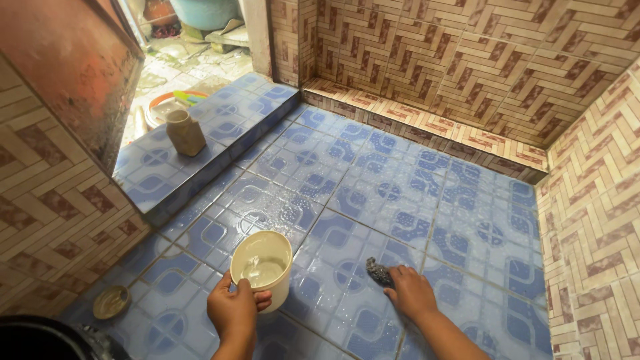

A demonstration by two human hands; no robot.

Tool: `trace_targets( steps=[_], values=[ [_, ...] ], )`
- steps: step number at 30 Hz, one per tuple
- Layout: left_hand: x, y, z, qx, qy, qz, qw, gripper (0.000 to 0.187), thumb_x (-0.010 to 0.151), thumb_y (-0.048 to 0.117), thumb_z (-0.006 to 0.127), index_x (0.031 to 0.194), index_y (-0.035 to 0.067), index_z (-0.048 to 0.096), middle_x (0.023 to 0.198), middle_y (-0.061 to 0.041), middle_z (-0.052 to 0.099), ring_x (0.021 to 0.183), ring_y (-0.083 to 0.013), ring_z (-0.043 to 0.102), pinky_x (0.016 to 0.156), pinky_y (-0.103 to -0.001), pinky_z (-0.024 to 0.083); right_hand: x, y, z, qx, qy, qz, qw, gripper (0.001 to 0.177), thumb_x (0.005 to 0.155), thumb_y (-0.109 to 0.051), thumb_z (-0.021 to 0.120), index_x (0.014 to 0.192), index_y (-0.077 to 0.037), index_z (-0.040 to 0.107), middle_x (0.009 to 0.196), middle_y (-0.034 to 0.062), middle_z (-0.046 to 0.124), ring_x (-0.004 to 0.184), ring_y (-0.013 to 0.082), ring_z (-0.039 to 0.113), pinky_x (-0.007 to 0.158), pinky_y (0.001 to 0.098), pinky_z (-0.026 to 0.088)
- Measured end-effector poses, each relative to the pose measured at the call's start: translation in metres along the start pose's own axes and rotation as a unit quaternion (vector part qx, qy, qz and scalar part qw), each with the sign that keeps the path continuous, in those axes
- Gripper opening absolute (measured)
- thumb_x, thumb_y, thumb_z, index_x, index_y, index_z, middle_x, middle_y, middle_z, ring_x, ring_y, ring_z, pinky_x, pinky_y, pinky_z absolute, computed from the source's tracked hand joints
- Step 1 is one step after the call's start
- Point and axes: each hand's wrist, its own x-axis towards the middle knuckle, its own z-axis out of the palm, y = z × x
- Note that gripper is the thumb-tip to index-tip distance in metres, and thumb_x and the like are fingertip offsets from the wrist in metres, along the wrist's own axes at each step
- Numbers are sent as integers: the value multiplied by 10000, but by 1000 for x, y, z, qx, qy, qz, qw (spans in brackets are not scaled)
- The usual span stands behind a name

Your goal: The person cleans the blue tiled floor and grout lines by scrubbing them with a small tool and rinsing with water from a bucket and cup.

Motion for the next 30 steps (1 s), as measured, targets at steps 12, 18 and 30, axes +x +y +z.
trace_targets(
  steps=[12,18,30],
  values=[
    [0,-39,-49,-4,1,-54,999,525,1028,95,417,1541,29,323,950,-266,703,681,-332,750,582,-408,620,-91,58,11,152,185,75,968,281,845,-243,666,1062,-87,755,1024,116,756,923,304,736,844,416,577],
    [-15,-38,-49,22,0,-80,997,658,1037,178,413,1617,93,114,1037,-268,720,761,-347,748,638,-402,599,-176,146,13,4,181,292,939,394,903,-395,663,1198,-145,738,1160,108,754,1049,339,718,877,469,582],
    [-138,65,-58,583,-301,96,748,691,914,405,638,1517,146,421,1612,-185,334,1378,-367,455,1090,-506,430,-59,-66,-95,85,273,-147,947,327,877,-281,690,1130,-76,704,1165,145,699,1144,362,642,965,477,518]
  ],
)
